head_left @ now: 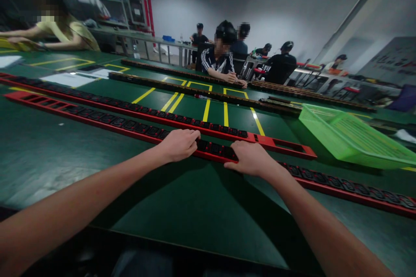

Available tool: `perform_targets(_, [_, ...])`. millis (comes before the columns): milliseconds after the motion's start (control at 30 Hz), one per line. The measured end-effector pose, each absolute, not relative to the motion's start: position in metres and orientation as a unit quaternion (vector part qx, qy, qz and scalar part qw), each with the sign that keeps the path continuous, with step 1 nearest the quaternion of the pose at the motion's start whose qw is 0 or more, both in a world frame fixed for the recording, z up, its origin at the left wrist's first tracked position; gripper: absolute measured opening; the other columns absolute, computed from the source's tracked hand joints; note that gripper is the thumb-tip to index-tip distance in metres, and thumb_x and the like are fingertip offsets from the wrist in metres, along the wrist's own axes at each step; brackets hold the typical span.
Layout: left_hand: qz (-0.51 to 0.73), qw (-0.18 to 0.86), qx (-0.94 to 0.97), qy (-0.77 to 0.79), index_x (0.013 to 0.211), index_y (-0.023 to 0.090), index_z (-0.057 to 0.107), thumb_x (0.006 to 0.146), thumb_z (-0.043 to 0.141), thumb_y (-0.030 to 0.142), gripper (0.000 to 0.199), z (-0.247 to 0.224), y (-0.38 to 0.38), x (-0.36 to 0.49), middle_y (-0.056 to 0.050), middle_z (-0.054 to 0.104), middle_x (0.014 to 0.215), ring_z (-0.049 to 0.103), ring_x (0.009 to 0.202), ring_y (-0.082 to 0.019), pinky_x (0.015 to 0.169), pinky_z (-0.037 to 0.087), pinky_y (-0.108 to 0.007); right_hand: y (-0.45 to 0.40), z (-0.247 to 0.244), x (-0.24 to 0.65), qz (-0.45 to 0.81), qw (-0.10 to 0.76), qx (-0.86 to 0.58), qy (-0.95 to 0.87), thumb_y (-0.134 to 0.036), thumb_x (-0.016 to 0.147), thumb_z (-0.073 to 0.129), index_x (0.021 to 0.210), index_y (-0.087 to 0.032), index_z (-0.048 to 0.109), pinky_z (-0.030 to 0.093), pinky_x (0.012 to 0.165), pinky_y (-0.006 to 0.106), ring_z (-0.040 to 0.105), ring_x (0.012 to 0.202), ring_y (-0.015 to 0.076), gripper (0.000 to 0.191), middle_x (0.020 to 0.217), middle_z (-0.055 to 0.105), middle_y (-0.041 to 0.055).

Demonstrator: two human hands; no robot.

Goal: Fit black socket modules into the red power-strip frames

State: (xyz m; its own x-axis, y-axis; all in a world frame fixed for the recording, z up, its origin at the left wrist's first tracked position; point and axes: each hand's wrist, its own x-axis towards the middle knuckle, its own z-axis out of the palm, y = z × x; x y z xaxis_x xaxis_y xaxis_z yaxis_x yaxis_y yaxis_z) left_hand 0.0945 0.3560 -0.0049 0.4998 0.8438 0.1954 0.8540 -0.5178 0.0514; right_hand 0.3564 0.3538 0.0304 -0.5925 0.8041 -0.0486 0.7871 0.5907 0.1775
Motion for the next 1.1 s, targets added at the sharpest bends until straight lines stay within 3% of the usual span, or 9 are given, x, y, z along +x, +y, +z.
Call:
perform_targets(167, [-0.112, 0.015, -0.874, -0.473, 0.113, 0.018, 0.056, 0.095, 0.036, 0.022, 0.027, -0.004, 0.358, 0.090, -0.009, 0.070, 0.107, 0.067, 0.098, -0.025, 0.085, 0.049, -0.037, 0.350, 0.013, 0.344, 0.089, 0.002, 0.443, 0.892, -0.060, 0.087, 0.059, 0.098, -0.015, 0.064, 0.050, 0.076, 0.038, 0.067, 0.090, 0.0287, 0.047, 0.101, 0.070, 0.0141])
perform_targets(433, [-0.076, 0.040, -0.905, -0.417, 0.124, 0.016, 0.056, 0.101, 0.042, 0.044, 0.039, -0.005, 0.355, 0.095, -0.010, 0.067, 0.111, 0.065, 0.101, -0.027, 0.085, 0.050, -0.038, 0.350, 0.010, 0.343, 0.074, -0.017, 0.439, 0.895, -0.058, 0.087, 0.062, 0.103, -0.014, 0.062, 0.051, 0.078, 0.039, 0.066, 0.093, 0.0288, 0.047, 0.104, 0.070, 0.0137])
perform_targets(567, [-0.058, 0.032, -0.916, -0.396, 0.128, 0.015, 0.053, 0.100, 0.046, 0.048, 0.044, -0.003, 0.359, 0.090, -0.011, 0.065, 0.116, 0.063, 0.107, -0.028, 0.088, 0.049, -0.037, 0.352, 0.018, 0.351, 0.034, 0.010, 0.443, 0.896, -0.054, 0.082, 0.069, 0.109, -0.016, 0.060, 0.051, 0.075, 0.037, 0.066, 0.093, 0.0280, 0.047, 0.108, 0.069, 0.0120])
perform_targets(733, [-0.036, 0.010, -0.918, -0.394, 0.127, 0.016, 0.054, 0.100, 0.046, 0.050, 0.044, 0.003, 0.362, 0.088, -0.011, 0.064, 0.118, 0.063, 0.105, -0.027, 0.083, 0.049, -0.035, 0.356, 0.035, 0.369, -0.017, 0.101, 0.466, 0.879, -0.053, 0.081, 0.068, 0.105, -0.017, 0.062, 0.050, 0.076, 0.038, 0.066, 0.096, 0.0292, 0.044, 0.112, 0.068, 0.0134])
perform_targets(833, [-0.041, 0.006, -0.920, -0.389, 0.125, 0.017, 0.054, 0.100, 0.046, 0.049, 0.042, 0.005, 0.362, 0.088, -0.010, 0.064, 0.116, 0.063, 0.103, -0.026, 0.081, 0.048, -0.034, 0.358, 0.041, 0.373, -0.024, 0.114, 0.452, 0.884, -0.053, 0.078, 0.070, 0.102, -0.017, 0.064, 0.050, 0.072, 0.036, 0.067, 0.090, 0.0280, 0.044, 0.106, 0.070, 0.0115])
perform_targets(933, [-0.049, 0.012, -0.919, -0.392, 0.116, 0.017, 0.056, 0.100, 0.042, 0.046, 0.036, 0.006, 0.364, 0.084, -0.009, 0.065, 0.109, 0.064, 0.096, -0.025, 0.078, 0.047, -0.034, 0.357, 0.034, 0.368, 0.014, 0.076, 0.440, 0.895, -0.054, 0.080, 0.069, 0.097, -0.017, 0.065, 0.048, 0.069, 0.035, 0.067, 0.087, 0.0274, 0.041, 0.101, 0.071, 0.0111])
perform_targets(1100, [-0.040, 0.012, -0.898, -0.438, 0.100, 0.018, 0.056, 0.098, 0.036, 0.030, 0.024, 0.007, 0.370, 0.069, -0.007, 0.067, 0.098, 0.065, 0.087, -0.025, 0.072, 0.046, -0.034, 0.350, 0.010, 0.350, 0.064, -0.039, 0.425, 0.902, -0.055, 0.085, 0.066, 0.104, -0.015, 0.064, 0.049, 0.077, 0.036, 0.065, 0.095, 0.0279, 0.045, 0.104, 0.070, 0.0123])
